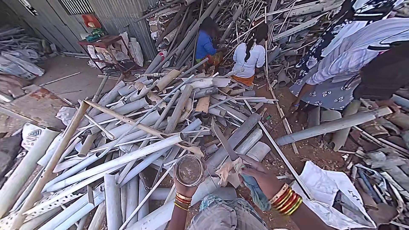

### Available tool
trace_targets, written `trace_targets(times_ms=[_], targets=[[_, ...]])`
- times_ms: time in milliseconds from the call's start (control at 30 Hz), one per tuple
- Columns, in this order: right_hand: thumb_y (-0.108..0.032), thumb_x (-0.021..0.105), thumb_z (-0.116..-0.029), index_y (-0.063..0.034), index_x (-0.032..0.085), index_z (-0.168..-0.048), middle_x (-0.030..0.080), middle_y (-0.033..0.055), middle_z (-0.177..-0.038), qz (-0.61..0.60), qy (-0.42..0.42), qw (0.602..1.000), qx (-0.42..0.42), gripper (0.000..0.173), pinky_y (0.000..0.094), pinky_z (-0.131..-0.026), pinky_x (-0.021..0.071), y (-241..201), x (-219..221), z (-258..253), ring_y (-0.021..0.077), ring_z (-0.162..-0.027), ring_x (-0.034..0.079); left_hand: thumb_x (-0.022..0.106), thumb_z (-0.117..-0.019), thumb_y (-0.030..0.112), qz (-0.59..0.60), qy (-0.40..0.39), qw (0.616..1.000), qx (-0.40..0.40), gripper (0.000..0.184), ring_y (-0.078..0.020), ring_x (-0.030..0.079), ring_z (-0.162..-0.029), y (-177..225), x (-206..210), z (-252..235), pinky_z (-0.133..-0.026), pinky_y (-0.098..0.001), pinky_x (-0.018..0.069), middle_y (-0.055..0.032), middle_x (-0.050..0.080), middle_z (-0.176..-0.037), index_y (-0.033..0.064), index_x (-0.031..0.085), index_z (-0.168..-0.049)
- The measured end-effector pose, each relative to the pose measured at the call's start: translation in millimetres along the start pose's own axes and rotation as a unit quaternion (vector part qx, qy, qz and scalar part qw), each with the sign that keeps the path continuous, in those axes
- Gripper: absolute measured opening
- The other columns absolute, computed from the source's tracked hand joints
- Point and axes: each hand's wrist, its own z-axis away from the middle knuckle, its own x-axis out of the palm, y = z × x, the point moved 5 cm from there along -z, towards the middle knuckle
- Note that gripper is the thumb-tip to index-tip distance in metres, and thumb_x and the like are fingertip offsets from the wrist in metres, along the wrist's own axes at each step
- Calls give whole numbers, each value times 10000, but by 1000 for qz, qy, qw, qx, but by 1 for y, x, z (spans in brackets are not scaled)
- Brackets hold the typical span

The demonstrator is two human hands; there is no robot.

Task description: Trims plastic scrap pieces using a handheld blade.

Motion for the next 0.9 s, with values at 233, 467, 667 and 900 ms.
trace_targets(times_ms=[233,467,667,900], targets=[[-47,462,-901,58,315,-1543,641,105,-1254,81,-13,996,-40,666,201,-849,543,31,-8,13,59,-962,667,609,-715,820,-37,46,997,44,928,-420,688,-1076,14,-14,7,-737,-534,607,-224,674,-1240,97,615,-1296],[51,430,-1040,-232,328,-1625,580,326,-1347,615,-193,757,101,658,601,-965,489,16,60,20,514,-1219,588,368,-965,593,-38,157,971,177,621,-380,662,-1095,19,-21,-1,-838,-588,561,-192,661,-1217,107,523,-1317],[37,380,-1068,-206,196,-1659,514,324,-1430,658,-234,705,125,664,582,-977,479,16,103,-3,500,-1296,537,318,-961,624,-2,189,961,203,643,-386,655,-1074,14,-27,-9,-804,-595,558,-190,649,-1202,120,512,-1311],[50,379,-1063,-182,167,-1662,515,328,-1422,662,-283,681,133,676,563,-983,489,10,117,1,489,-1297,542,283,-976,636,27,207,952,222,679,-413,618,-1131,15,-34,-1,-848,-623,533,-215,599,-1276,113,459,-1372]])
